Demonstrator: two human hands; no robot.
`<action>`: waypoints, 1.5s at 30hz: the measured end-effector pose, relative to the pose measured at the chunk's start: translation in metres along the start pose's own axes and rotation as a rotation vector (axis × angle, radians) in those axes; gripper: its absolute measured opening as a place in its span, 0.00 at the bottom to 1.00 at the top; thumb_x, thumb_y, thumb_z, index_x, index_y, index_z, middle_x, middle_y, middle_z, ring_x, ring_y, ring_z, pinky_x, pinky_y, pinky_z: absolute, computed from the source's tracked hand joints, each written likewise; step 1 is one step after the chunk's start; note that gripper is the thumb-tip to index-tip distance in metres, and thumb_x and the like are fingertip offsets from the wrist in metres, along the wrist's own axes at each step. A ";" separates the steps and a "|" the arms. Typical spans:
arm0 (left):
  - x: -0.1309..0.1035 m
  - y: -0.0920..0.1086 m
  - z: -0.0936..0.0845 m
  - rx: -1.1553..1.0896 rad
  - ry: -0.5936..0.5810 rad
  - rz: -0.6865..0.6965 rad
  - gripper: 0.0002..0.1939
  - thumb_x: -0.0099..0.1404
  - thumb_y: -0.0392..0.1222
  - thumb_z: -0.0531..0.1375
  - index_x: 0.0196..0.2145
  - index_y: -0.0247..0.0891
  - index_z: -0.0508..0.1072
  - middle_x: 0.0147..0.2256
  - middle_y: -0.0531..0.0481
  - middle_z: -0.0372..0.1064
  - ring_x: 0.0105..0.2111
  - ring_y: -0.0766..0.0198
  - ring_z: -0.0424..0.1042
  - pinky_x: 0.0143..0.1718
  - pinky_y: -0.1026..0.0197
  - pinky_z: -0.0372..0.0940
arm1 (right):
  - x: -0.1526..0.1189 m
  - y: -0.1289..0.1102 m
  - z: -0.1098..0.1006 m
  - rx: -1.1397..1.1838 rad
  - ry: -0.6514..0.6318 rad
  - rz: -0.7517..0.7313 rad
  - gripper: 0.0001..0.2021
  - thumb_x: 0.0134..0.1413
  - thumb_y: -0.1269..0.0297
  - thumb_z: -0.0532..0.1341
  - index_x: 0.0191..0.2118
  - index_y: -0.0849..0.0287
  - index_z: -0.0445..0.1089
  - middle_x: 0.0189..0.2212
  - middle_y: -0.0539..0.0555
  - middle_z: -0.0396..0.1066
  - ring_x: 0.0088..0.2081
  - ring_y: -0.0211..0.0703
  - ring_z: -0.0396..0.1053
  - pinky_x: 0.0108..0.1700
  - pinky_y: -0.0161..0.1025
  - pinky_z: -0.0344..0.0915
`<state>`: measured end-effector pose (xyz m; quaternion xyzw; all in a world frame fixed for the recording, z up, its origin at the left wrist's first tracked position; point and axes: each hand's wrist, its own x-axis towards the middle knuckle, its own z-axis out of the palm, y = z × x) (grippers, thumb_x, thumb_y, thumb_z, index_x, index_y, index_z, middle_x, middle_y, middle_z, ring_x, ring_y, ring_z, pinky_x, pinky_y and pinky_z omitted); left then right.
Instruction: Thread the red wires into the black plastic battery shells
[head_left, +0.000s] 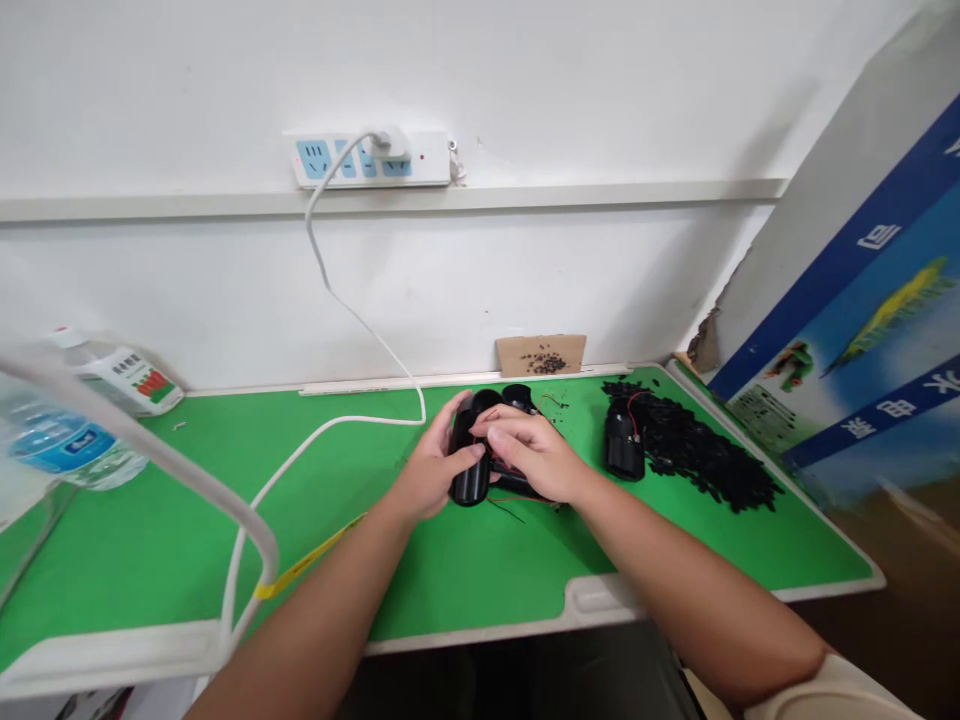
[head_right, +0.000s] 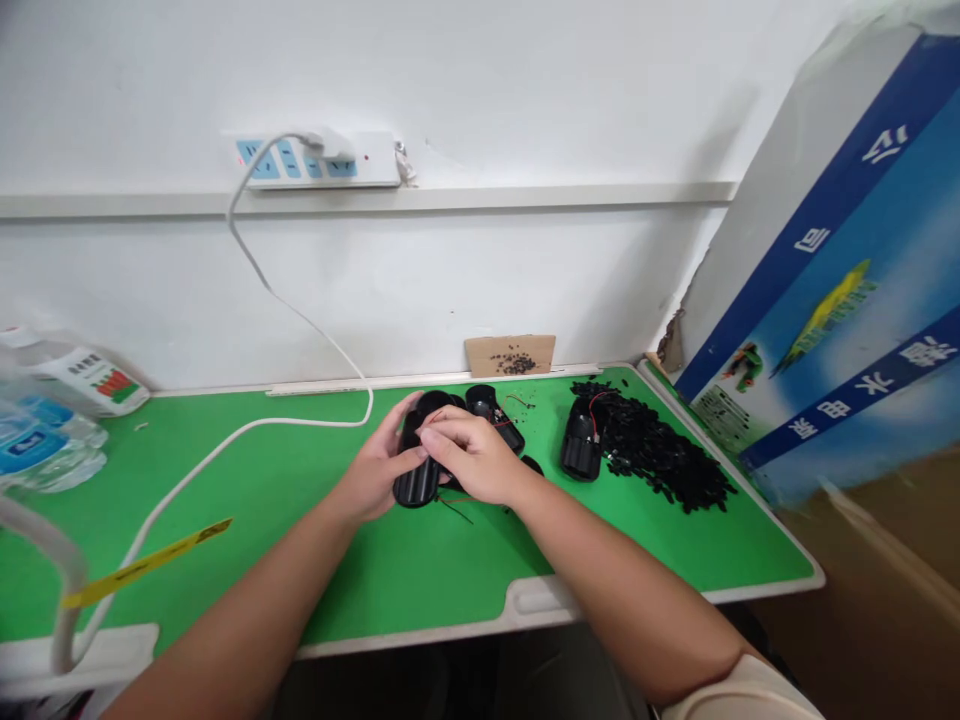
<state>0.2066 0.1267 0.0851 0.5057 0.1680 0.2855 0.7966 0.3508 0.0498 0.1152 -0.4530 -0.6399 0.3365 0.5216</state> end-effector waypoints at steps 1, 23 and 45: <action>0.000 0.000 0.000 -0.014 0.004 -0.004 0.39 0.54 0.38 0.65 0.59 0.51 0.53 0.55 0.42 0.58 0.40 0.53 0.70 0.34 0.49 0.73 | 0.000 0.001 0.000 0.001 0.001 0.005 0.21 0.59 0.50 0.52 0.32 0.63 0.72 0.38 0.56 0.63 0.30 0.33 0.63 0.26 0.30 0.64; 0.000 0.006 0.002 -0.236 0.098 -0.111 0.33 0.55 0.36 0.61 0.54 0.55 0.52 0.44 0.47 0.65 0.37 0.55 0.73 0.34 0.44 0.71 | 0.003 0.011 -0.025 -0.280 -0.036 -0.048 0.14 0.45 0.74 0.56 0.40 0.61 0.70 0.25 0.48 0.64 0.23 0.31 0.58 0.24 0.29 0.56; 0.005 -0.014 0.006 0.012 0.147 0.092 0.21 0.53 0.31 0.59 0.45 0.45 0.62 0.38 0.55 0.68 0.44 0.62 0.68 0.41 0.65 0.66 | 0.006 0.010 0.035 -0.957 0.257 -0.259 0.18 0.64 0.56 0.47 0.42 0.53 0.74 0.39 0.50 0.72 0.37 0.37 0.67 0.39 0.34 0.60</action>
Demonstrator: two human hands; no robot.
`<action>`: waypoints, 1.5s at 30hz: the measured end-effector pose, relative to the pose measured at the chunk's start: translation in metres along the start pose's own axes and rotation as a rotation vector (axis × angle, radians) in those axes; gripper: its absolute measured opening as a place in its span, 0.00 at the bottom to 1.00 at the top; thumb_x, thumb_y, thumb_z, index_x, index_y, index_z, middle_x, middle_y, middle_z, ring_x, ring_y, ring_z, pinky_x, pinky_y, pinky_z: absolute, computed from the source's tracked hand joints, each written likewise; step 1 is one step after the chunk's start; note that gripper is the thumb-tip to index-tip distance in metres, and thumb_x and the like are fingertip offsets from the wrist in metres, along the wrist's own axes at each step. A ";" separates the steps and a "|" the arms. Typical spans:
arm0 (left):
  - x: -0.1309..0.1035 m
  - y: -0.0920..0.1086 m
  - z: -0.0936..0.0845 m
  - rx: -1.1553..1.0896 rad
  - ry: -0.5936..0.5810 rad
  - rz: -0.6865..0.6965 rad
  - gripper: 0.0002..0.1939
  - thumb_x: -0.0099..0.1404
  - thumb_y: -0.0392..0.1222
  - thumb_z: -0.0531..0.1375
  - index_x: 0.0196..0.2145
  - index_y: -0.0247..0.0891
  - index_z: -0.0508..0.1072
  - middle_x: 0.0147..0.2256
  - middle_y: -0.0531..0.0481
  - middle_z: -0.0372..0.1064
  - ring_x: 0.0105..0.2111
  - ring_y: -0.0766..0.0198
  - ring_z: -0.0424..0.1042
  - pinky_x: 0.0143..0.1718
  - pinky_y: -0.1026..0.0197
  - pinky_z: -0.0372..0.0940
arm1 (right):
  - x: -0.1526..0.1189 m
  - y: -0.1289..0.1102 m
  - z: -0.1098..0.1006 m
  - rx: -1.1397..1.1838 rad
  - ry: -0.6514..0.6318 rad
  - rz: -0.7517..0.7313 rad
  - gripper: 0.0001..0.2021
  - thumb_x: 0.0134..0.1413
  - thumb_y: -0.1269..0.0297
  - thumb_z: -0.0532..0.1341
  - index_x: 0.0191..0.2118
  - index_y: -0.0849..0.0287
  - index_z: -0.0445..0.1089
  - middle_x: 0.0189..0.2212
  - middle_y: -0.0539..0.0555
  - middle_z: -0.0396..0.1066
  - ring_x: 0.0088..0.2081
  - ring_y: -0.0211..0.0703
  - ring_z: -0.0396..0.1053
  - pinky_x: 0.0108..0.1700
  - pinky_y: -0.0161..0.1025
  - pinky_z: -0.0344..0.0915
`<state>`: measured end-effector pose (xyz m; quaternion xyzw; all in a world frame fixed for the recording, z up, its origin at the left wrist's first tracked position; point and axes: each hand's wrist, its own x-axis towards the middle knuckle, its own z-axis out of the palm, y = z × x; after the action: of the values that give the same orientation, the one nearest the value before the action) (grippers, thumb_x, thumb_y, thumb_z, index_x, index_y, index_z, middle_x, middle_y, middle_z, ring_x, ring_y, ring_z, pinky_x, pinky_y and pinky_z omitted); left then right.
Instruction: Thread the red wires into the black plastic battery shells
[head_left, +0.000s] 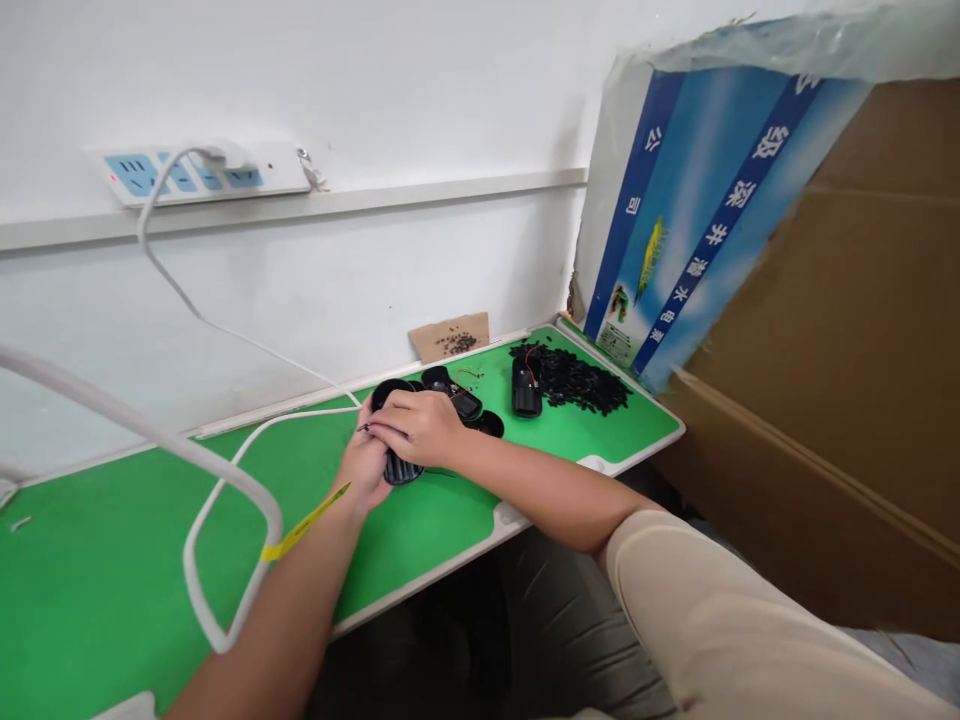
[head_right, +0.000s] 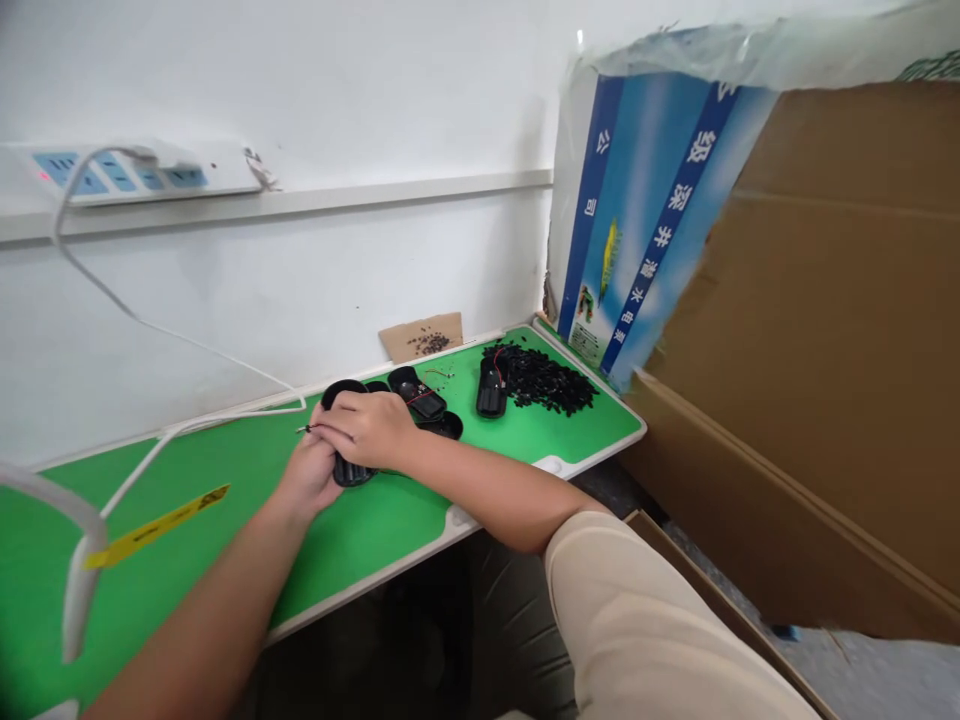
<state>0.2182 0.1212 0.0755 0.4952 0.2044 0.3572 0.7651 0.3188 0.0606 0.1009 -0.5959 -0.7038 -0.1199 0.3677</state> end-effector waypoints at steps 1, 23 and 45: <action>-0.001 0.001 0.001 0.011 -0.009 -0.002 0.22 0.53 0.31 0.59 0.45 0.46 0.62 0.39 0.55 0.68 0.45 0.62 0.67 0.41 0.65 0.66 | 0.000 0.000 0.000 -0.012 0.007 0.018 0.18 0.63 0.55 0.48 0.43 0.52 0.74 0.39 0.50 0.71 0.37 0.37 0.67 0.38 0.34 0.60; -0.008 0.016 0.002 -0.076 0.017 -0.098 0.24 0.53 0.43 0.64 0.43 0.42 0.55 0.31 0.48 0.72 0.25 0.59 0.74 0.27 0.58 0.69 | 0.005 0.043 -0.023 0.583 0.374 0.428 0.21 0.60 0.51 0.50 0.32 0.63 0.71 0.24 0.53 0.66 0.27 0.39 0.65 0.31 0.36 0.64; -0.005 0.019 -0.006 0.070 0.122 -0.141 0.18 0.49 0.42 0.66 0.34 0.34 0.64 0.25 0.48 0.72 0.19 0.65 0.70 0.21 0.65 0.65 | -0.012 0.168 -0.116 -0.330 0.150 0.847 0.18 0.53 0.60 0.55 0.39 0.67 0.75 0.35 0.63 0.74 0.36 0.47 0.69 0.38 0.38 0.61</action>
<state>0.2042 0.1262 0.0898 0.4834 0.2973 0.3247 0.7566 0.5178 0.0249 0.1285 -0.8713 -0.3413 -0.1125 0.3344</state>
